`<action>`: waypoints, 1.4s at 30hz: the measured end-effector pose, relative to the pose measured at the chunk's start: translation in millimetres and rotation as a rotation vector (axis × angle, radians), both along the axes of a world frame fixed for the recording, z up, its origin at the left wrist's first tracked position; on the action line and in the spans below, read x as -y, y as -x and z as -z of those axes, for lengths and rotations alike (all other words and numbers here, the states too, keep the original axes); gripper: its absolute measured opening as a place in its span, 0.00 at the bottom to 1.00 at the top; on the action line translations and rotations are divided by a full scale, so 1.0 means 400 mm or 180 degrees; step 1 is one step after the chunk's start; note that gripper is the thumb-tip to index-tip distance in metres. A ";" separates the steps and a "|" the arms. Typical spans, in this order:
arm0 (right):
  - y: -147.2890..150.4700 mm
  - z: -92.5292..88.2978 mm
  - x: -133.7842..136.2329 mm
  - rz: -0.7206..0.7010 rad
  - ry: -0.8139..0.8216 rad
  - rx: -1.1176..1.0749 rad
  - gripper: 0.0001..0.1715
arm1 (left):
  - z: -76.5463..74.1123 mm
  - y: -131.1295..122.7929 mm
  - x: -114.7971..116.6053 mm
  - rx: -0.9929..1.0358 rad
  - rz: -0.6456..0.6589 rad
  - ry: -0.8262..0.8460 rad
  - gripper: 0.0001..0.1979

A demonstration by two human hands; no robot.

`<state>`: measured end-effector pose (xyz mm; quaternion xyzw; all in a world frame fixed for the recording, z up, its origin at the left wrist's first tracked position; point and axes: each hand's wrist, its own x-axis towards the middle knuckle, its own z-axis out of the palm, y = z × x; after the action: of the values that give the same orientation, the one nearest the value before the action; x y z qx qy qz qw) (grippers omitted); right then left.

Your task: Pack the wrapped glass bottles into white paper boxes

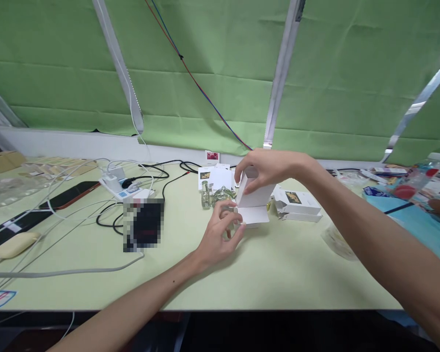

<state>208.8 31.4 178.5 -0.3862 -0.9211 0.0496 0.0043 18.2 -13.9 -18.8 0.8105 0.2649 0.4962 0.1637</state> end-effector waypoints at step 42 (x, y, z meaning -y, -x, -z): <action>0.012 0.063 -0.032 -0.0012 0.0279 -0.0018 0.28 | -0.005 -0.007 0.001 -0.0006 0.0026 0.0149 0.02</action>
<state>204.0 44.4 153.3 -0.3841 -0.9187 0.0910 -0.0101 20.9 -14.1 -17.0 0.8080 0.2733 0.4884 0.1843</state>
